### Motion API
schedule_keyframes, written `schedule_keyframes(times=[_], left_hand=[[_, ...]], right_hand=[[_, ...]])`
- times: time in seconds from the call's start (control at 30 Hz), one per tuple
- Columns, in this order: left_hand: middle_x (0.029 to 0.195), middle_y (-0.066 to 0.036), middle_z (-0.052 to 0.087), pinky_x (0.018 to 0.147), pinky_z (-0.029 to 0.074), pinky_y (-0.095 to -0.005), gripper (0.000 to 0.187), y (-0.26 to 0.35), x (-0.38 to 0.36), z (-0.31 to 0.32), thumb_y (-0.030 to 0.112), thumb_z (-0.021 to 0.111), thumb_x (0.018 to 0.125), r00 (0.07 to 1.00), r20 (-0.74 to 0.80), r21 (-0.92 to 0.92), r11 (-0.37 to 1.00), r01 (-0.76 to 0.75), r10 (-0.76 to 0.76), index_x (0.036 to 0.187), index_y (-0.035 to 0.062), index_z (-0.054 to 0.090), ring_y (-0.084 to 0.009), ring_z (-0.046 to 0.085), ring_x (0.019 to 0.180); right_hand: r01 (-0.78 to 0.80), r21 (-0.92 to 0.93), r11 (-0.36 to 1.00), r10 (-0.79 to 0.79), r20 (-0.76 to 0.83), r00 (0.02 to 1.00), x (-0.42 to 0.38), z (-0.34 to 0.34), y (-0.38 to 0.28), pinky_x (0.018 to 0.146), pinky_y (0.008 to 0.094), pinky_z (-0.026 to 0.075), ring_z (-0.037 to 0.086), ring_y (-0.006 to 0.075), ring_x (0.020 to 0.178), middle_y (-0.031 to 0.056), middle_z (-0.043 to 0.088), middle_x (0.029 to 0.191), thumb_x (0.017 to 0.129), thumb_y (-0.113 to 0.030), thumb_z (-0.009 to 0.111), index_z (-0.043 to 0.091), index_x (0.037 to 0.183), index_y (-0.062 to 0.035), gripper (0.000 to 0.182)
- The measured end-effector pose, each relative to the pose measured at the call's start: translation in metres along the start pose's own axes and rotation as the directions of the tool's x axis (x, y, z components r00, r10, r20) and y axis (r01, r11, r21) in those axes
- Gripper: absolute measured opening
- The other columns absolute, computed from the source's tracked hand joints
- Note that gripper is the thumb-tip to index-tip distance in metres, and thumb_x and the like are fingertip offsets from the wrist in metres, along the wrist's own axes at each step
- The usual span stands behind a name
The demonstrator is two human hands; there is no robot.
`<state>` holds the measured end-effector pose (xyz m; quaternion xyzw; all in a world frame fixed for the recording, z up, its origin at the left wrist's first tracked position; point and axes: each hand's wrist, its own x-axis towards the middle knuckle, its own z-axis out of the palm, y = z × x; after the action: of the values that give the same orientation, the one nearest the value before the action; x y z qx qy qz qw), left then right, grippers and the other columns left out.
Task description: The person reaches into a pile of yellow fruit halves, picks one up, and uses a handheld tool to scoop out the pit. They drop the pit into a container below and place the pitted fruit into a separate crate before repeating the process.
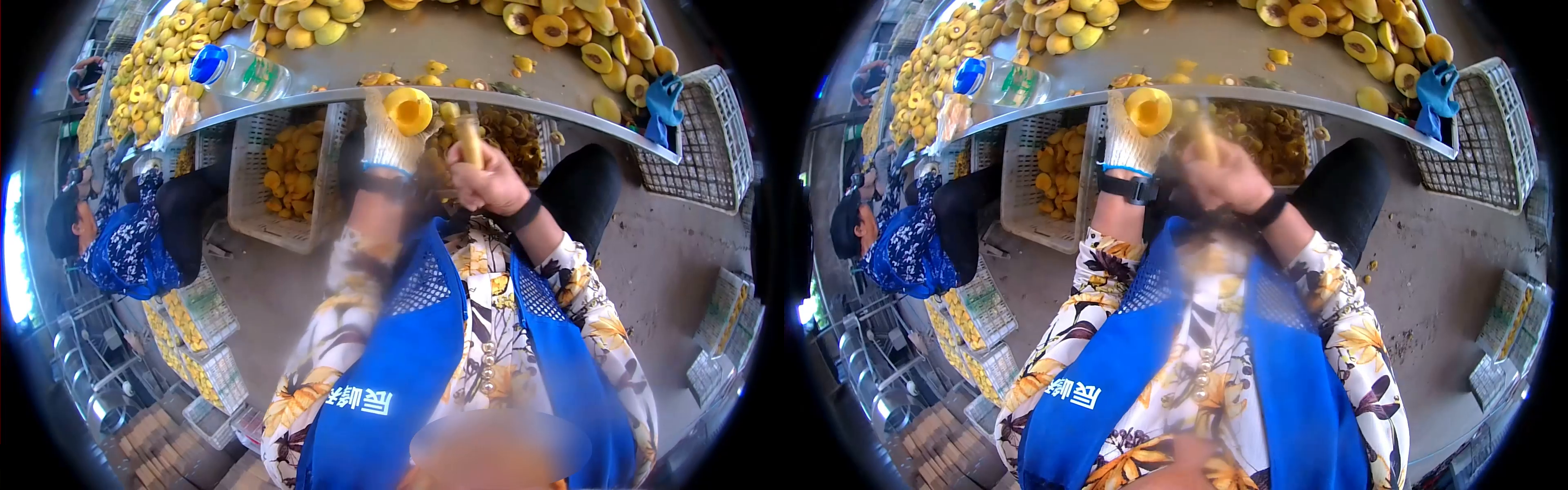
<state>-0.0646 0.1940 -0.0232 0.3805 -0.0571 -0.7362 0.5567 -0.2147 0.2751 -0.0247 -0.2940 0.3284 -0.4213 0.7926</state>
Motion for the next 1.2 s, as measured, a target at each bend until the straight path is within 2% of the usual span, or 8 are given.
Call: schedule_keyframes(times=[0.1, 0.2, 0.23, 0.27, 0.4, 0.67, 0.8, 1.2], left_hand=[[0.099, -0.014, 0.058, 0.068, 0.047, -0.0475, 0.057, 0.013, 0.002, -0.021, 0.058, 0.036, 0.086, 0.998, -0.064, -0.013, 1.000, -0.026, 0.025, 0.106, 0.0063, 0.052, -0.0320, 0.056, 0.087], [0.091, -0.017, 0.061, 0.069, 0.048, -0.0473, 0.060, 0.050, -0.005, -0.057, 0.059, 0.033, 0.087, 0.985, -0.067, 0.094, 0.984, -0.149, 0.156, 0.104, 0.0041, 0.054, -0.0354, 0.057, 0.084], [0.091, -0.017, 0.061, 0.067, 0.049, -0.0426, 0.059, 0.083, -0.012, -0.093, 0.057, 0.032, 0.088, 0.982, 0.182, 0.049, 0.998, 0.032, -0.041, 0.103, 0.0037, 0.053, -0.0343, 0.058, 0.083], [0.089, -0.015, 0.061, 0.064, 0.051, -0.0362, 0.054, 0.089, -0.016, -0.090, 0.053, 0.036, 0.089, 0.893, -0.225, 0.250, 0.909, -0.333, 0.389, 0.099, 0.0039, 0.055, -0.0292, 0.059, 0.082], [0.100, -0.014, 0.063, 0.079, 0.047, -0.0319, 0.033, 0.157, 0.007, -0.150, 0.026, 0.058, 0.084, 0.434, -0.070, 0.975, 0.154, -0.162, 0.898, 0.107, 0.0023, 0.060, -0.0229, 0.060, 0.088], [0.129, -0.019, 0.042, 0.094, 0.039, -0.0441, 0.056, 0.181, 0.138, 0.047, 0.044, 0.064, 0.072, 0.365, 0.685, 0.700, -0.708, -0.091, 0.631, 0.121, 0.0210, 0.052, -0.0396, 0.044, 0.114], [0.140, -0.013, 0.030, 0.098, 0.034, -0.0494, 0.082, 0.201, 0.185, 0.093, 0.057, 0.066, 0.064, 0.723, 0.411, 0.817, -0.577, -0.021, 0.556, 0.134, 0.0269, 0.035, -0.0380, 0.034, 0.124], [0.127, -0.012, 0.044, 0.090, 0.038, -0.0502, 0.071, 0.079, 0.137, 0.089, 0.059, 0.063, 0.064, 0.932, 0.350, 0.518, -0.849, -0.106, 0.098, 0.122, 0.0223, 0.046, -0.0357, 0.044, 0.112]], right_hand=[[-0.047, -0.084, 0.995, 0.041, -0.072, 0.997, 0.000, -0.020, 0.002, 0.035, 0.0214, 0.032, 0.040, 0.0083, 0.036, -0.0007, 0.045, 0.054, 0.083, -0.009, 0.054, 0.050, 0.093, -0.0048, 0.011], [0.159, -0.968, 0.192, -0.527, 0.035, 0.849, 0.004, -0.073, 0.067, 0.037, 0.0252, 0.038, 0.049, 0.0103, 0.039, 0.0027, 0.053, 0.055, 0.081, -0.019, 0.058, 0.054, 0.084, -0.0034, 0.016], [-0.023, -0.914, 0.405, -0.360, -0.182, 0.915, -0.003, -0.064, 0.053, 0.052, 0.0324, 0.043, 0.055, 0.0229, 0.057, 0.0129, 0.057, 0.067, 0.077, -0.021, 0.059, 0.056, 0.087, -0.0012, 0.022], [-0.230, -0.792, 0.566, -0.135, -0.364, 0.922, -0.011, -0.054, 0.040, 0.068, 0.0397, 0.048, 0.061, 0.0355, 0.075, 0.0230, 0.060, 0.079, 0.073, -0.023, 0.060, 0.058, 0.090, 0.0009, 0.030], [-0.316, -0.798, 0.514, -0.030, -0.385, 0.922, -0.012, -0.060, 0.037, 0.068, 0.0386, 0.049, 0.062, 0.0340, 0.075, 0.0226, 0.061, 0.079, 0.074, -0.023, 0.059, 0.059, 0.091, 0.0004, 0.029], [-0.022, -0.870, 0.493, -0.247, -0.164, 0.955, -0.013, -0.024, 0.010, 0.056, 0.0412, 0.045, 0.058, 0.0393, 0.063, 0.0236, 0.056, 0.065, 0.075, -0.020, 0.063, 0.053, 0.075, 0.0012, 0.023], [-0.135, -0.922, 0.362, -0.206, -0.221, 0.953, -0.035, -0.020, -0.008, 0.056, 0.0411, 0.046, 0.058, 0.0386, 0.063, 0.0230, 0.056, 0.065, 0.074, -0.023, 0.064, 0.053, 0.074, 0.0010, 0.026], [0.072, -0.919, 0.387, -0.355, -0.076, 0.932, -0.016, -0.026, -0.003, 0.055, 0.0400, 0.045, 0.058, 0.0379, 0.061, 0.0210, 0.057, 0.065, 0.077, -0.020, 0.062, 0.053, 0.078, 0.0001, 0.022]])
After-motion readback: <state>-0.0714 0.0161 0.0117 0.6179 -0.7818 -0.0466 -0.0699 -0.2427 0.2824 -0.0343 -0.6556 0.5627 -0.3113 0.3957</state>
